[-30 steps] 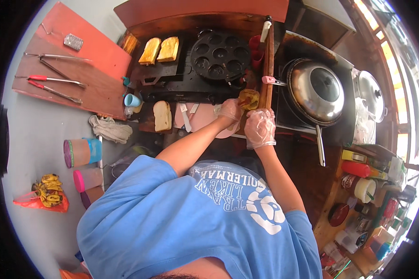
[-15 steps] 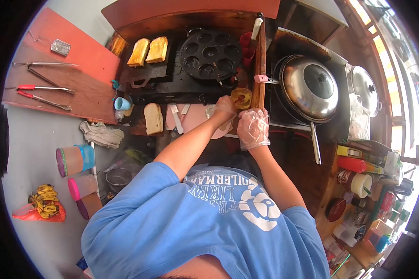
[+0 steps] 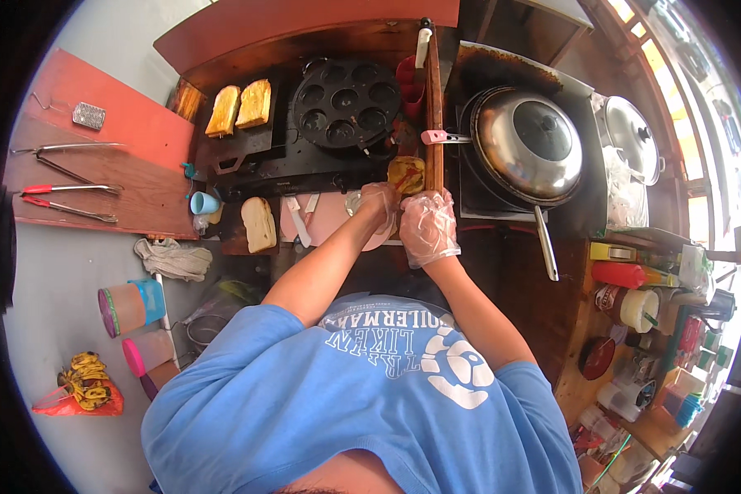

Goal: The person spreads butter on slices of bread and toasts them on a flat griddle using a spatula and tongs.

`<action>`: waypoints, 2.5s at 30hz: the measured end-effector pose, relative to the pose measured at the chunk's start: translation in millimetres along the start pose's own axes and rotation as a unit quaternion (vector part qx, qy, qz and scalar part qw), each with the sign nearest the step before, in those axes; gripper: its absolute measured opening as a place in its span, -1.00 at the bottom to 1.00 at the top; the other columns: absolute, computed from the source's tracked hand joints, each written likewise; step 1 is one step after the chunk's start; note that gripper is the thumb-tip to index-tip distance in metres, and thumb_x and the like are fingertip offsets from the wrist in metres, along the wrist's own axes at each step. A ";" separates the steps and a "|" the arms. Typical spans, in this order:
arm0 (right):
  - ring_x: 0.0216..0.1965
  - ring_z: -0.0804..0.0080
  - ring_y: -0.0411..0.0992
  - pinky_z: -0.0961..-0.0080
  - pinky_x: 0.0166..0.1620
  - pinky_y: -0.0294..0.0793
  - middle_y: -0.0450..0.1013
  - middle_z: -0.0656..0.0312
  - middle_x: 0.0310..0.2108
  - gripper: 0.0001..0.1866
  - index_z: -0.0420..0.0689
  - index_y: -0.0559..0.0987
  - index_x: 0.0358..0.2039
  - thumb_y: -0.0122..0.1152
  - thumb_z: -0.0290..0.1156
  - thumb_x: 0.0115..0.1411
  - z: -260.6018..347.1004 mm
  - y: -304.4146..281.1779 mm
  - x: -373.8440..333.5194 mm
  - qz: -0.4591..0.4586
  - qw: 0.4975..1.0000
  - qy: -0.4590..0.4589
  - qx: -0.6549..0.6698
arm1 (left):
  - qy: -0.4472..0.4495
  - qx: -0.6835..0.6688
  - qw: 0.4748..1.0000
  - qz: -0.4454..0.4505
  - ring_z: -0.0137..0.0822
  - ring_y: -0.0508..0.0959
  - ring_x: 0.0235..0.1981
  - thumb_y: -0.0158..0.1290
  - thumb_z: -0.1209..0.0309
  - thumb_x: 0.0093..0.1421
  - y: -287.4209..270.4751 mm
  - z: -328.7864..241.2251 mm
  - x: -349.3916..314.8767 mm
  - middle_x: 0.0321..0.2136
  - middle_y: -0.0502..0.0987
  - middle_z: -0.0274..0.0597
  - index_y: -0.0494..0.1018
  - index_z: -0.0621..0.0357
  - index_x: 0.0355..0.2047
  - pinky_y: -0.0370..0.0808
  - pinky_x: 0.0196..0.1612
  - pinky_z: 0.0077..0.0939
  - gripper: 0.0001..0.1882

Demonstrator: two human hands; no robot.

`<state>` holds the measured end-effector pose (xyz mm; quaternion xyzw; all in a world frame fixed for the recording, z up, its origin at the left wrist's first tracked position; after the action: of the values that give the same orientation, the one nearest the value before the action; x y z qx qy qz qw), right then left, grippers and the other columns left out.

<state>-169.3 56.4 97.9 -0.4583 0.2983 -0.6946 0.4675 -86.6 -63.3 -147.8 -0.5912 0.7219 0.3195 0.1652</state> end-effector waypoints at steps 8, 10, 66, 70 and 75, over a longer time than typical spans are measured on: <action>-0.21 0.16 0.48 0.13 0.06 0.39 0.54 0.25 -0.44 -0.86 -0.02 0.60 -0.47 0.21 -0.52 -0.10 0.8 -3.1 1.4 0.013 0.999 -0.016 -0.036 | -0.066 -0.005 0.997 -0.034 -0.44 0.41 -0.67 0.02 0.53 0.30 -15.4 -16.8 -30.5 -0.49 0.55 -0.18 0.51 0.25 -0.24 0.28 -0.69 -0.54 -0.91; -0.22 0.16 0.48 0.13 0.06 0.39 0.54 0.25 -0.44 -0.87 -0.02 0.61 -0.47 0.21 -0.52 -0.09 0.2 -2.2 0.8 0.007 0.999 -0.020 -0.028 | -0.071 -0.006 0.997 -0.024 -0.44 0.40 -0.67 0.03 0.54 0.30 -20.0 -16.1 -31.1 -0.48 0.56 -0.17 0.49 0.27 -0.19 0.29 -0.70 -0.56 -0.89; -0.21 -0.09 0.55 0.15 -0.07 0.54 0.57 -0.12 -0.32 -0.72 -0.20 0.66 -0.44 0.08 -0.27 0.14 259.9 342.8 -3.3 0.332 0.943 0.040 -0.004 | 0.324 0.633 0.700 -0.073 0.12 0.62 -0.33 0.04 0.44 0.25 -475.6 -153.3 -103.0 -0.41 0.61 0.08 0.61 0.09 -0.22 0.54 -0.25 -0.04 -0.83; -0.22 -0.08 0.55 0.14 -0.07 0.54 0.57 -0.12 -0.33 -0.72 -0.21 0.65 -0.45 0.05 -0.30 0.13 258.3 343.8 -12.3 0.324 0.945 0.024 -0.026 | 0.367 0.657 0.657 -0.047 0.09 0.60 -0.28 0.01 0.53 0.20 -463.9 -153.6 -106.5 -0.37 0.59 0.09 0.59 0.16 -0.15 0.54 -0.18 -0.11 -0.76; -0.25 0.06 0.57 0.26 -0.17 0.60 0.56 0.00 -0.33 -0.76 -0.23 0.65 -0.38 0.06 -0.38 0.16 249.4 344.2 -21.0 0.278 0.960 0.027 -0.004 | 0.358 0.679 0.639 -0.044 0.06 0.59 -0.30 0.01 0.53 0.19 -460.0 -176.5 -99.9 -0.41 0.56 0.05 0.57 0.14 -0.24 0.53 -0.20 -0.13 -0.83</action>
<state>191.5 -53.2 -99.4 -0.3403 0.4290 -0.5478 0.6325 403.8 -149.1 -77.8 -0.4120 0.7113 -0.5050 0.2631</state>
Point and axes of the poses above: each hand's wrist, its own x-axis towards the middle knuckle, its own y-axis out of the palm, z = x × y, the point moved 7 cm from there along x, towards the middle knuckle
